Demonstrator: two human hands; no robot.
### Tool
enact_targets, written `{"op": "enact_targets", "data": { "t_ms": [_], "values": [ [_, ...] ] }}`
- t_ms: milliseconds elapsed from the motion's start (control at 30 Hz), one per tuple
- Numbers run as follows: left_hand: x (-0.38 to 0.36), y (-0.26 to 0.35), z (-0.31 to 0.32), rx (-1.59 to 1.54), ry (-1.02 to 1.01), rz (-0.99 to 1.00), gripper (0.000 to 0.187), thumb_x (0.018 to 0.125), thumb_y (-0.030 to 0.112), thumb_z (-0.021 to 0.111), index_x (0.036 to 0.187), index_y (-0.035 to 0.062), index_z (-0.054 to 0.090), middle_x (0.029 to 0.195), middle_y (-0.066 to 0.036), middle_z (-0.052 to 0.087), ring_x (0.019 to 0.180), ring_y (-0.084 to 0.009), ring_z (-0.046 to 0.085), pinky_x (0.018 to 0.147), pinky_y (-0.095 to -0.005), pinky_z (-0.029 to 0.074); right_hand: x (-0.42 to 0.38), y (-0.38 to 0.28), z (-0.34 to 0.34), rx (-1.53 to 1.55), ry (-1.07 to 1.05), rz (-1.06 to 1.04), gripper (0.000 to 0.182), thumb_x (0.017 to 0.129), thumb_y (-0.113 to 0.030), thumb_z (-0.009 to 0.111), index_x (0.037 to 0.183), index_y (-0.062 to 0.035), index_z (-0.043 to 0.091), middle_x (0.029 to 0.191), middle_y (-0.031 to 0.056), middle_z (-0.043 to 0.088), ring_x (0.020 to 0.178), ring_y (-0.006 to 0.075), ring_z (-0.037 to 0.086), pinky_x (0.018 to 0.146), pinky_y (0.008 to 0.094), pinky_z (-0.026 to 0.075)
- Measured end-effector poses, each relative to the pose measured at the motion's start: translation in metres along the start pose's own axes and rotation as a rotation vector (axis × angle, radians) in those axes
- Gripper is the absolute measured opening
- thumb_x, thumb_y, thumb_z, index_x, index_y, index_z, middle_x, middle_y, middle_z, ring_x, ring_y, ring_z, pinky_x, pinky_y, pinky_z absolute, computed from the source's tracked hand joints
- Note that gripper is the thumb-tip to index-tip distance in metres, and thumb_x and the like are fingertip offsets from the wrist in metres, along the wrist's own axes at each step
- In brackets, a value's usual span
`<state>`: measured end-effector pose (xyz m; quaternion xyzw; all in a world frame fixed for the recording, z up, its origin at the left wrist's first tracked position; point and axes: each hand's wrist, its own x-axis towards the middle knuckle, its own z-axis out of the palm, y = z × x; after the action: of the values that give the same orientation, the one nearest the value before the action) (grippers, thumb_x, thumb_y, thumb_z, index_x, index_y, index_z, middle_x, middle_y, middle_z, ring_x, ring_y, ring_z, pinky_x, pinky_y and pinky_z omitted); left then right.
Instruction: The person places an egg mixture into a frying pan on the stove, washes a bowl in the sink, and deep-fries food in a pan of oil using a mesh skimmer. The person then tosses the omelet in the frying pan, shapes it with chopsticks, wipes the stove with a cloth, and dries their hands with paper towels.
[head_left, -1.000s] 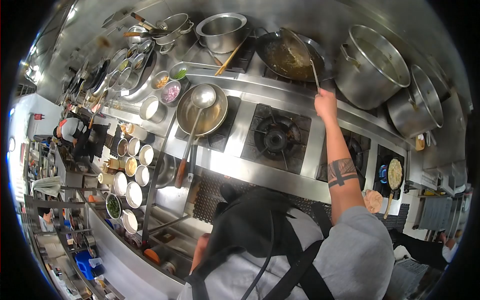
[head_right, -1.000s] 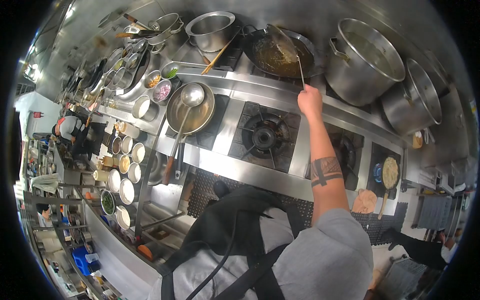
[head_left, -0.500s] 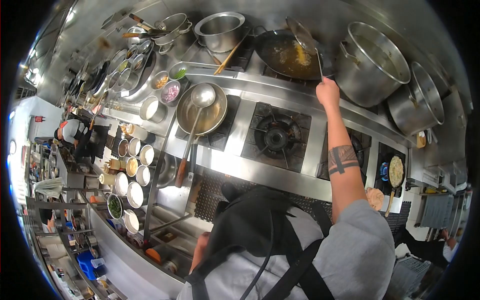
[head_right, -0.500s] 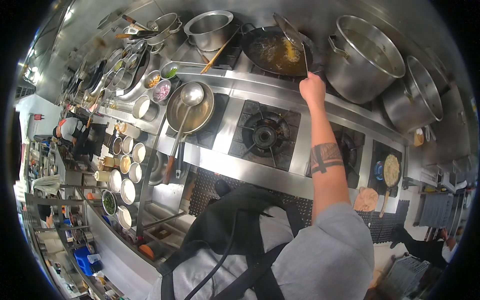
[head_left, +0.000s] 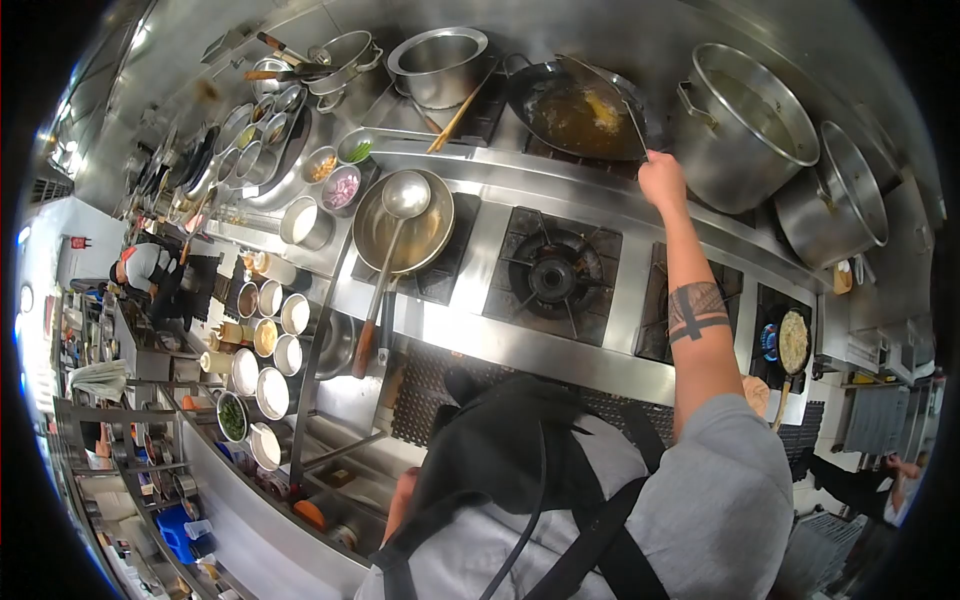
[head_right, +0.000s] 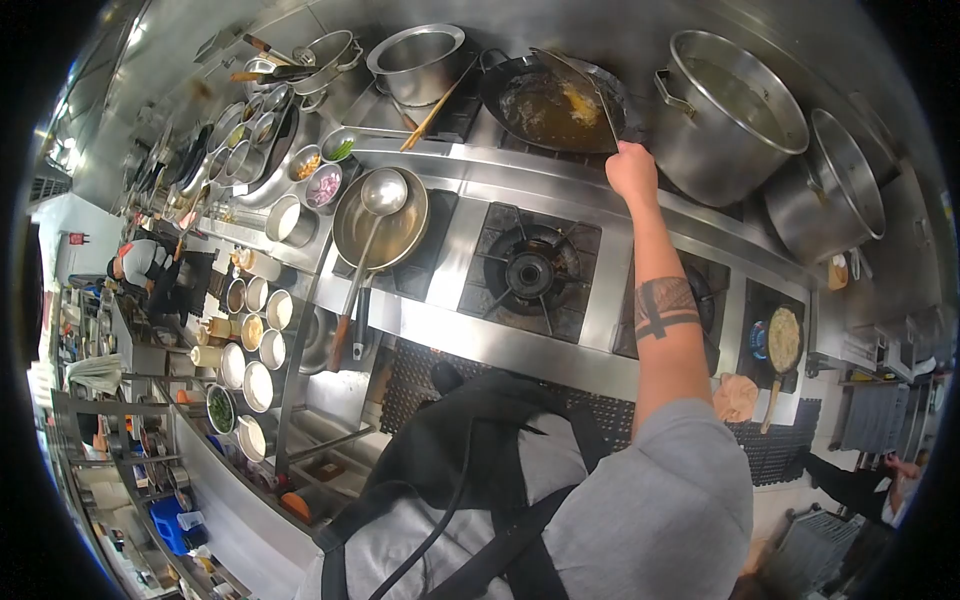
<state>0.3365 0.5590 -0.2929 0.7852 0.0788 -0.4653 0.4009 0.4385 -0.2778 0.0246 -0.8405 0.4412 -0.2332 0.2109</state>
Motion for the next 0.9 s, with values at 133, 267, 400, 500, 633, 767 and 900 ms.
{"op": "enact_targets", "data": {
  "t_ms": [133,267,400,500,633,767,900],
  "values": [
    [0.010,-0.002,-0.006,0.213,-0.022,0.200,0.035,0.087,0.024,0.069,0.108,-0.0037,0.069,0.103,-0.012,0.072,0.094,-0.0185,0.066,0.083,-0.0332,0.051,-0.003,-0.001,-0.004,0.029,0.038,-0.022,0.042,0.081,-0.011,0.050,0.119,-0.0051,0.068,0.109,0.0256,0.066,0.104,0.0415,0.063,0.092,0.0460,0.050],
    [-0.005,0.026,-0.004,0.243,0.114,-0.008,0.038,0.085,0.028,0.071,0.109,-0.0017,0.070,0.103,-0.011,0.073,0.094,-0.0175,0.067,0.083,-0.0330,0.052,0.001,0.002,0.002,-0.010,0.080,-0.052,0.041,0.082,-0.012,0.050,0.118,-0.0048,0.068,0.106,0.0271,0.066,0.100,0.0415,0.064,0.090,0.0454,0.051],
    [0.000,0.022,-0.003,0.134,0.108,-0.032,0.043,0.084,0.033,0.072,0.110,-0.0022,0.070,0.103,-0.013,0.074,0.096,-0.0181,0.067,0.084,-0.0332,0.052,-0.006,-0.005,-0.011,0.173,-0.148,0.123,0.041,0.084,-0.011,0.048,0.119,-0.0070,0.068,0.074,0.0183,0.067,0.059,0.0300,0.065,0.056,0.0404,0.054],
    [-0.013,0.037,0.002,0.070,0.109,-0.041,0.043,0.084,0.033,0.073,0.108,-0.0019,0.070,0.104,-0.013,0.073,0.098,-0.0180,0.068,0.085,-0.0331,0.052,0.002,0.015,0.008,0.152,-0.049,0.023,0.040,0.086,-0.012,0.048,0.120,-0.0072,0.068,0.069,0.0163,0.065,0.051,0.0271,0.063,0.051,0.0393,0.052],
    [-0.007,0.029,-0.003,0.246,0.110,-0.043,0.041,0.084,0.030,0.072,0.109,-0.0020,0.070,0.104,-0.013,0.073,0.099,-0.0191,0.068,0.086,-0.0333,0.052,-0.010,0.002,0.006,0.087,-0.008,0.023,0.038,0.083,-0.013,0.048,0.114,-0.0027,0.068,0.089,0.0240,0.070,0.081,0.0396,0.068,0.079,0.0453,0.052],
    [-0.007,0.026,-0.001,0.188,0.088,0.000,0.042,0.084,0.031,0.070,0.111,-0.0024,0.068,0.106,-0.014,0.073,0.100,-0.0206,0.068,0.087,-0.0338,0.051,-0.023,-0.007,-0.012,0.139,-0.168,0.117,0.035,0.089,-0.017,0.051,0.120,-0.0112,0.067,0.076,0.0155,0.068,0.055,0.0272,0.065,0.053,0.0377,0.055],
    [-0.011,0.038,0.004,0.258,0.118,0.029,0.042,0.084,0.029,0.070,0.111,-0.0028,0.068,0.105,-0.014,0.073,0.101,-0.0207,0.067,0.087,-0.0336,0.051,-0.030,0.005,0.002,0.112,-0.059,0.025,0.034,0.090,-0.017,0.052,0.120,-0.0089,0.067,0.080,0.0154,0.069,0.057,0.0268,0.066,0.052,0.0378,0.055]
  ]
}}
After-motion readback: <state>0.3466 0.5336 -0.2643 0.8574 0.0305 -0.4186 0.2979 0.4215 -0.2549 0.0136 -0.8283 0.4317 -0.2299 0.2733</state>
